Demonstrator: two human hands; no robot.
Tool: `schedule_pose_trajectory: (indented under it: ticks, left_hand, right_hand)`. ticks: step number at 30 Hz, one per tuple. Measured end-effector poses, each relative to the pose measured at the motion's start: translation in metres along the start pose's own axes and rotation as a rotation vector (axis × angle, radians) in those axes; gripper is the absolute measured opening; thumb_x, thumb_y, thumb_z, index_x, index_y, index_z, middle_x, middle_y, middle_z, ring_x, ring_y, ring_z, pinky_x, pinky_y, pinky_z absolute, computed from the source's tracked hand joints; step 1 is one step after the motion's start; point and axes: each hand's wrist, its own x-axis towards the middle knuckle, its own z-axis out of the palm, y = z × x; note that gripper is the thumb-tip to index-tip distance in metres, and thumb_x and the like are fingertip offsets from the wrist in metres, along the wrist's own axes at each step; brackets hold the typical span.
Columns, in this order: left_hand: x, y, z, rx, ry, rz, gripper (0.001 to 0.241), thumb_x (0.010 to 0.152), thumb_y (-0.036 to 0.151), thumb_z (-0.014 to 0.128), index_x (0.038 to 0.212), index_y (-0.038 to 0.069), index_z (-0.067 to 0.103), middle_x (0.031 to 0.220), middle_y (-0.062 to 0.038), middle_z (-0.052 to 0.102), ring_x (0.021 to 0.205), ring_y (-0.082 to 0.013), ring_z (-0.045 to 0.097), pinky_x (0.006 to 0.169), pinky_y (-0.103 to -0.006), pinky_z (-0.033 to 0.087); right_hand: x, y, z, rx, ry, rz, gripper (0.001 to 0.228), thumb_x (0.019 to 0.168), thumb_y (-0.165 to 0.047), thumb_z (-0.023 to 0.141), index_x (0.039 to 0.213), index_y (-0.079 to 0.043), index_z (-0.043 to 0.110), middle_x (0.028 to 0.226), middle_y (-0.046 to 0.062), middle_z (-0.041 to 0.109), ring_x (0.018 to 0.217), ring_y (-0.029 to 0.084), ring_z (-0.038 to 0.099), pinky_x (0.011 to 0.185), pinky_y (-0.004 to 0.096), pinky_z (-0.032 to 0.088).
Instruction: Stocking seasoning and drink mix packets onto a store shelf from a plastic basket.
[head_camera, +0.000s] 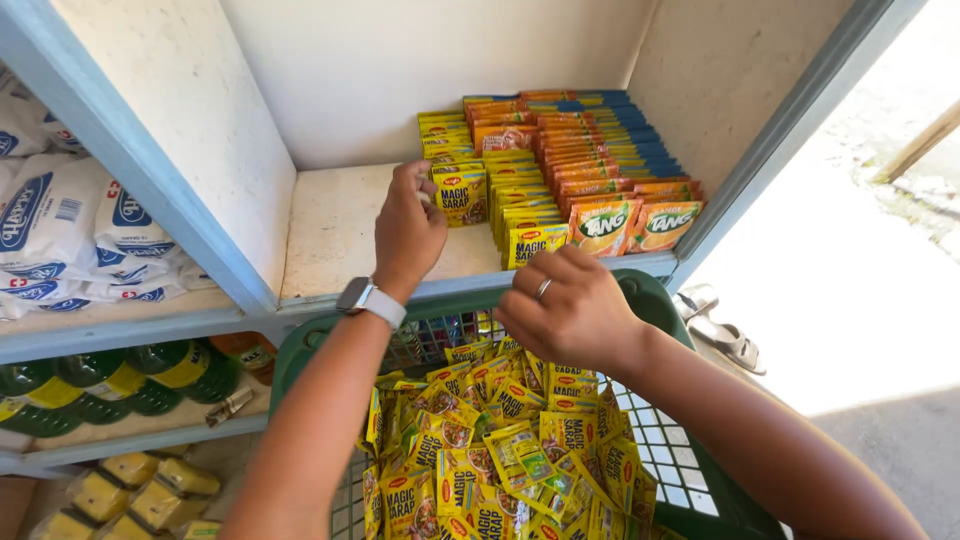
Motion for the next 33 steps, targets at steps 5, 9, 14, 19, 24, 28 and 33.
schedule_pose_trajectory:
  ticks: [5, 9, 14, 19, 24, 28, 33]
  left_hand:
    - [-0.015, 0.053, -0.049, -0.296, -0.296, 0.199, 0.028, 0.092, -0.001, 0.066, 0.118, 0.006, 0.060, 0.103, -0.008, 0.073, 0.083, -0.0176, 0.072, 0.072, -0.0313, 0.059]
    - [-0.044, 0.068, -0.063, -0.255, -0.736, 0.296, 0.014, 0.091, 0.011, 0.071, 0.104, 0.006, 0.071, 0.098, -0.009, 0.075, 0.087, -0.0195, 0.075, 0.079, -0.0329, 0.060]
    - [-0.089, 0.045, -0.053, 0.068, -1.191, 0.275, 0.018, 0.089, 0.022, 0.069, 0.103, 0.010, 0.074, 0.102, -0.010, 0.075, 0.096, -0.0307, 0.071, 0.082, -0.0428, 0.055]
    - [-0.129, 0.003, -0.003, 0.308, -1.332, 0.302, 0.021, 0.089, 0.017, 0.065, 0.107, 0.011, 0.073, 0.108, -0.011, 0.072, 0.102, -0.0336, 0.069, 0.084, -0.0467, 0.055]
    - [-0.166, -0.019, 0.040, 0.441, -1.085, 0.409, 0.035, 0.089, 0.010, 0.059, 0.122, 0.002, 0.060, 0.111, -0.019, 0.068, 0.098, -0.0370, 0.069, 0.075, -0.0487, 0.057]
    - [-0.172, -0.030, 0.057, 0.409, -1.000, 0.330, 0.034, 0.085, 0.008, 0.060, 0.118, 0.001, 0.059, 0.111, -0.025, 0.067, 0.095, -0.0387, 0.070, 0.076, -0.0482, 0.057]
    - [-0.161, -0.031, 0.055, 0.302, -1.237, 0.183, 0.023, 0.086, 0.019, 0.063, 0.102, 0.003, 0.069, 0.098, -0.023, 0.073, 0.094, -0.0415, 0.070, 0.081, -0.0531, 0.055]
  right_hand:
    - [-0.024, -0.005, 0.049, 0.064, -0.437, 0.083, 0.019, 0.082, -0.028, 0.075, 0.090, -0.012, 0.066, 0.087, 0.007, 0.068, 0.088, 0.028, 0.068, 0.075, 0.044, 0.051]
    - [-0.051, -0.005, 0.083, 0.271, -1.064, 0.306, 0.049, 0.084, -0.028, 0.073, 0.131, -0.020, 0.062, 0.101, 0.014, 0.071, 0.097, 0.035, 0.070, 0.082, 0.049, 0.055]
    - [-0.038, -0.007, 0.057, 0.366, -1.181, 0.348, 0.052, 0.080, -0.043, 0.080, 0.123, -0.017, 0.065, 0.103, 0.013, 0.073, 0.102, 0.035, 0.069, 0.086, 0.049, 0.054]
    - [-0.043, -0.001, 0.045, 0.519, -0.851, 0.381, 0.050, 0.079, -0.043, 0.080, 0.119, -0.016, 0.067, 0.100, 0.012, 0.072, 0.097, 0.037, 0.069, 0.082, 0.051, 0.053]
    - [-0.035, -0.009, 0.043, 0.432, -1.032, 0.335, 0.054, 0.077, -0.041, 0.082, 0.123, -0.017, 0.064, 0.097, 0.014, 0.071, 0.100, 0.036, 0.067, 0.086, 0.050, 0.052]
    - [-0.039, -0.010, 0.047, 0.459, -0.997, 0.296, 0.054, 0.077, -0.040, 0.082, 0.124, -0.018, 0.065, 0.095, 0.015, 0.072, 0.097, 0.038, 0.068, 0.086, 0.050, 0.052]
    - [-0.037, -0.005, 0.044, 0.450, -1.001, 0.345, 0.053, 0.077, -0.044, 0.082, 0.120, -0.017, 0.066, 0.095, 0.013, 0.072, 0.098, 0.036, 0.068, 0.084, 0.051, 0.052]
